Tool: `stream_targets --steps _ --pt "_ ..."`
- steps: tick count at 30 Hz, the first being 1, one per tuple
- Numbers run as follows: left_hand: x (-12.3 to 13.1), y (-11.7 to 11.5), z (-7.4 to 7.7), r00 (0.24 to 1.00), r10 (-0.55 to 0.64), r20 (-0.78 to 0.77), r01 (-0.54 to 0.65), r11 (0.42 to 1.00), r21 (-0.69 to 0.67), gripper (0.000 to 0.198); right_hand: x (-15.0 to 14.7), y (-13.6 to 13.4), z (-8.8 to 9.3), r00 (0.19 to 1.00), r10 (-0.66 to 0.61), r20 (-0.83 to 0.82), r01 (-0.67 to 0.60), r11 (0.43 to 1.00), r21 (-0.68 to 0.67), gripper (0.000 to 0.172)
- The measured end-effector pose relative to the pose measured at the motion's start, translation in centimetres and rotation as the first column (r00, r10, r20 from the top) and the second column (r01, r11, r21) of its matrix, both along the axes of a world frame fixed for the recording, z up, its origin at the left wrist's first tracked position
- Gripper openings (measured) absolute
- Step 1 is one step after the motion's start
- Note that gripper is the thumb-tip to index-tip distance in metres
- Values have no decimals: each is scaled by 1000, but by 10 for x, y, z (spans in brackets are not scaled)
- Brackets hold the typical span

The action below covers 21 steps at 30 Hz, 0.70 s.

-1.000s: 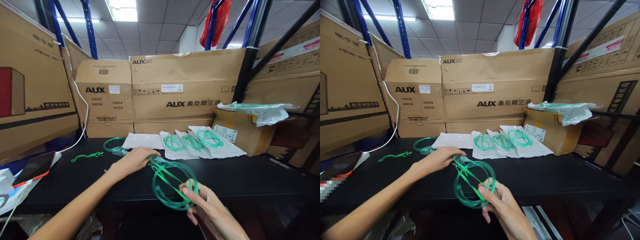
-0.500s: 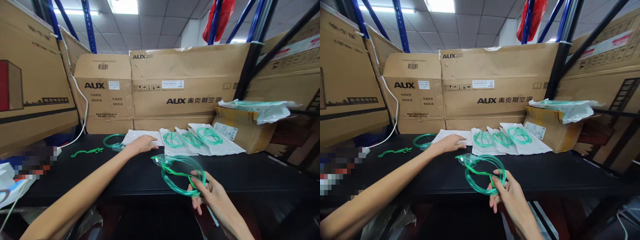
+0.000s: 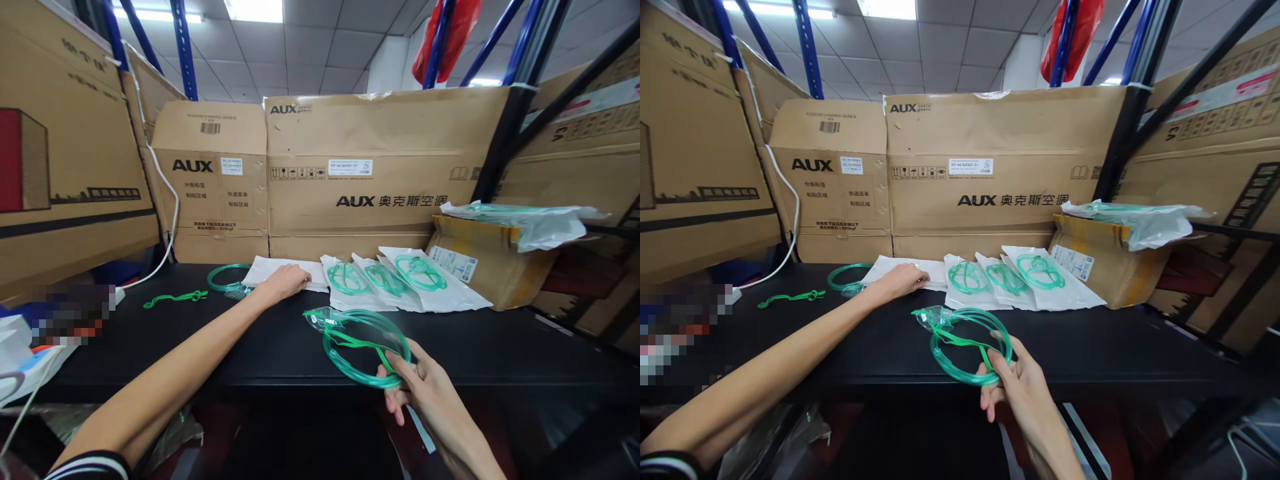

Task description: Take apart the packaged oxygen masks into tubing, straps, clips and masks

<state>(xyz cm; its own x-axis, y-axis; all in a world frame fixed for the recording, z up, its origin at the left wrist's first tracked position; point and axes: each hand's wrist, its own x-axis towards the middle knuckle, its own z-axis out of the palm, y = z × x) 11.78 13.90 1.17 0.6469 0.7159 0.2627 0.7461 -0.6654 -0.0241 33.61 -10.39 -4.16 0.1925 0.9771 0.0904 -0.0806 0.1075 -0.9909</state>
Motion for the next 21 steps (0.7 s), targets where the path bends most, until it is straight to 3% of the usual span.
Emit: stream_targets --steps 6,10,12,16,19,21 --pt "-29 -7 31 974 139 178 -164 977 133 29 0 -2 5 993 -17 -117 13 999 -34 65" --pt "-55 -38 43 944 115 309 -182 963 197 24 6 -10 14 988 -26 -152 16 998 -66 76" --pt "-64 -62 37 943 45 329 -115 973 199 18 11 -20 21 988 -83 -130 76 995 -59 74" --pt "-77 -107 6 956 -124 266 100 990 100 18 26 -43 36 967 -250 -58 247 968 -47 72" --pt "-83 -124 -13 959 -196 205 203 979 -12 28 39 -52 41 951 -307 -39 301 947 -113 88" --pt "-83 -130 -16 963 -190 191 204 977 -57 36 42 -53 42 949 -314 -38 308 944 -119 87"
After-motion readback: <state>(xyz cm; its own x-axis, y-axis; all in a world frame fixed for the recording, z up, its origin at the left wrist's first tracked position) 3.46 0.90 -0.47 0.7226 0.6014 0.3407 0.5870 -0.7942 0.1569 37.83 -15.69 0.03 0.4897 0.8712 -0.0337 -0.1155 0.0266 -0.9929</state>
